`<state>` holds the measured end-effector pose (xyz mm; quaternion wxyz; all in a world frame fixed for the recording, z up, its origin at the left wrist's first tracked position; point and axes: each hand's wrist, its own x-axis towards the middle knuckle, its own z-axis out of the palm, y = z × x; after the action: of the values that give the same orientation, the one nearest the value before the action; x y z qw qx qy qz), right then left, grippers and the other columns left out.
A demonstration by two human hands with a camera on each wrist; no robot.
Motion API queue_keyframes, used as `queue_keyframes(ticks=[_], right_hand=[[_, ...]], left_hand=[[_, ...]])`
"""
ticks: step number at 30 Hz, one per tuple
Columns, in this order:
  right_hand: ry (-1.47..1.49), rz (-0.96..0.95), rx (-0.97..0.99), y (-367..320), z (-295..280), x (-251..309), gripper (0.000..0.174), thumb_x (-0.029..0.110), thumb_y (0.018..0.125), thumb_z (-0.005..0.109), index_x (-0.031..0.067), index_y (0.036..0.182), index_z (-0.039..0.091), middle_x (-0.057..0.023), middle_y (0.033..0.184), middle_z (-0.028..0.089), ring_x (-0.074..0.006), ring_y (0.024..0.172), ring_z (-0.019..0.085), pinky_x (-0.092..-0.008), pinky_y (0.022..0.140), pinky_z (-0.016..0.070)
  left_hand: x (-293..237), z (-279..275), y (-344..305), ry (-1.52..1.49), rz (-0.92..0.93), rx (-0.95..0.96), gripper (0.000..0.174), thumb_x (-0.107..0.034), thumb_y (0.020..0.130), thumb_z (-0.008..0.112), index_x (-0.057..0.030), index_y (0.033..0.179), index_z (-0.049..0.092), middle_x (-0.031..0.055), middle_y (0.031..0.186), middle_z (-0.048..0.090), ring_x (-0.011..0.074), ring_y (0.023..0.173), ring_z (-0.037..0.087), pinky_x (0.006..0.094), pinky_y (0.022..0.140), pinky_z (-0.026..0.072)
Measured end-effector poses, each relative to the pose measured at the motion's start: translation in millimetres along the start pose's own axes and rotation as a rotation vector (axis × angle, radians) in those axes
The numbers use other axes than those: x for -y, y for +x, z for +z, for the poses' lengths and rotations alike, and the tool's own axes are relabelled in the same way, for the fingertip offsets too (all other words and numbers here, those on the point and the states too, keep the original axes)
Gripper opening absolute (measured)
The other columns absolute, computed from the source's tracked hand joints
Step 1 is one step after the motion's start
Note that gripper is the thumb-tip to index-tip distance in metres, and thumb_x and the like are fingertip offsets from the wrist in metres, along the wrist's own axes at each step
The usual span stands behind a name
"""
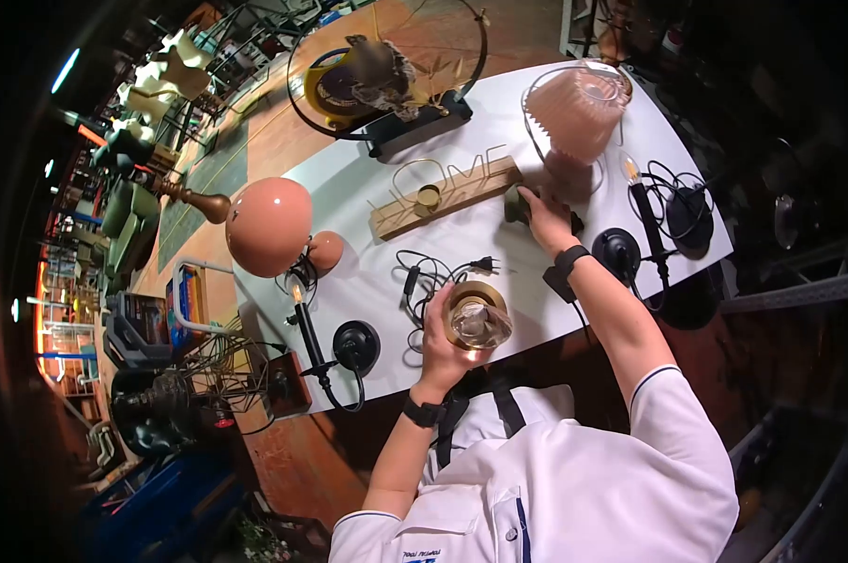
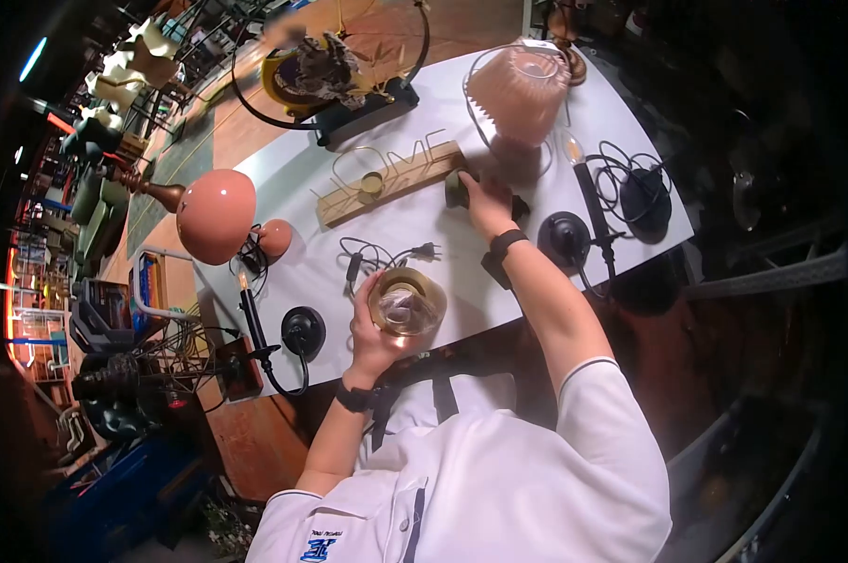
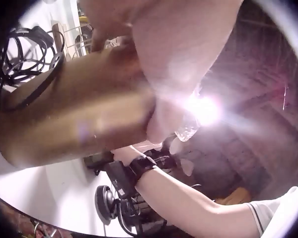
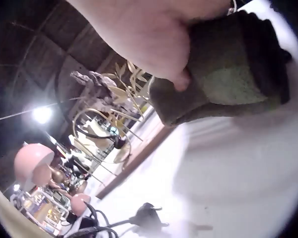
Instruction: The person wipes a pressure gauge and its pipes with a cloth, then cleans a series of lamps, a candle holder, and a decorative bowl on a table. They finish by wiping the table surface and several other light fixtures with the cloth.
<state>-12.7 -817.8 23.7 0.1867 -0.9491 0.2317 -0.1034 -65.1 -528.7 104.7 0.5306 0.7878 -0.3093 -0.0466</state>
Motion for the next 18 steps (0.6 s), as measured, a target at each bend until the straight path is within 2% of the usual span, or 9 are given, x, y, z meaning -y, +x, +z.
queue_keyframes(ticks=[1, 5, 8, 10, 12, 13, 16, 18], right_hand=[[0.014, -0.047, 0.023, 1, 10, -3, 0.047, 0.010, 0.082, 0.052, 0.0268, 0.126, 0.053, -0.0111, 0.123, 0.050, -0.0319, 0.116, 0.049, -0.0506, 0.098, 0.0349], [-0.068, -0.089, 0.092, -16, 21, 0, 0.047, 0.013, 0.079, 0.057, 0.0266, 0.124, 0.055, -0.0059, 0.124, 0.053, -0.0309, 0.115, 0.049, -0.0505, 0.098, 0.0358], [0.021, -0.130, 0.141, -30, 21, -5, 0.042, 0.012, 0.078, 0.058, 0.0238, 0.118, 0.060, -0.0056, 0.122, 0.055, -0.0304, 0.111, 0.052, -0.0490, 0.095, 0.0386], [0.040, -0.160, 0.090, -52, 14, -2, 0.039, 0.011, 0.077, 0.058, 0.0214, 0.114, 0.063, -0.0059, 0.119, 0.057, -0.0295, 0.109, 0.054, -0.0471, 0.092, 0.0409], [-0.030, -0.163, 0.179, -77, -1, 4, 0.036, 0.010, 0.078, 0.056, 0.0207, 0.111, 0.065, -0.0065, 0.117, 0.058, -0.0289, 0.109, 0.054, -0.0466, 0.091, 0.0412], [-0.035, -0.200, 0.107, -90, 0, 3, 0.034, 0.009, 0.078, 0.055, 0.0207, 0.108, 0.066, -0.0065, 0.114, 0.060, -0.0284, 0.107, 0.055, -0.0457, 0.090, 0.0417], [-0.057, -0.196, 0.125, -131, -12, 7, 0.034, 0.007, 0.079, 0.052, 0.0200, 0.107, 0.067, -0.0056, 0.114, 0.060, -0.0286, 0.104, 0.055, -0.0449, 0.087, 0.0431], [-0.040, -0.178, 0.097, -152, -15, 9, 0.034, 0.006, 0.079, 0.052, 0.0196, 0.107, 0.067, -0.0059, 0.114, 0.060, -0.0289, 0.104, 0.056, -0.0443, 0.087, 0.0434]], left_hand=[[1, -1, 2, 0.031, 0.012, 0.026, 0.101, -0.020, 0.055, 0.088, -0.0019, 0.136, 0.032, 0.0181, 0.130, 0.045, 0.0349, 0.118, 0.048, 0.0406, 0.101, 0.0407], [-4, -4, 6, 0.102, 0.069, 0.055, 0.104, -0.020, 0.054, 0.089, -0.0026, 0.137, 0.029, 0.0177, 0.131, 0.044, 0.0352, 0.117, 0.046, 0.0419, 0.100, 0.0393], [1, -1, 4, 0.110, 0.091, 0.043, 0.108, -0.018, 0.052, 0.090, -0.0027, 0.138, 0.027, 0.0175, 0.131, 0.042, 0.0349, 0.118, 0.045, 0.0418, 0.101, 0.0388], [6, 0, 1, 0.081, 0.063, 0.079, 0.111, -0.017, 0.051, 0.091, -0.0029, 0.139, 0.025, 0.0170, 0.132, 0.040, 0.0342, 0.119, 0.045, 0.0408, 0.101, 0.0390], [9, 0, 0, 0.025, 0.028, 0.079, 0.112, -0.019, 0.052, 0.092, -0.0023, 0.139, 0.024, 0.0169, 0.133, 0.039, 0.0334, 0.119, 0.045, 0.0401, 0.102, 0.0390], [11, 0, -1, 0.020, 0.030, 0.088, 0.112, -0.019, 0.052, 0.092, -0.0023, 0.139, 0.024, 0.0169, 0.133, 0.039, 0.0334, 0.119, 0.045, 0.0401, 0.102, 0.0390], [11, -2, -2, -0.031, -0.002, 0.101, 0.118, -0.025, 0.051, 0.093, -0.0012, 0.141, 0.021, 0.0176, 0.136, 0.036, 0.0326, 0.120, 0.044, 0.0399, 0.103, 0.0386], [4, -7, 5, -0.004, 0.095, 0.119, 0.133, -0.028, 0.045, 0.095, -0.0026, 0.144, 0.011, 0.0197, 0.138, 0.038, 0.0297, 0.124, 0.046, 0.0376, 0.105, 0.0387]])
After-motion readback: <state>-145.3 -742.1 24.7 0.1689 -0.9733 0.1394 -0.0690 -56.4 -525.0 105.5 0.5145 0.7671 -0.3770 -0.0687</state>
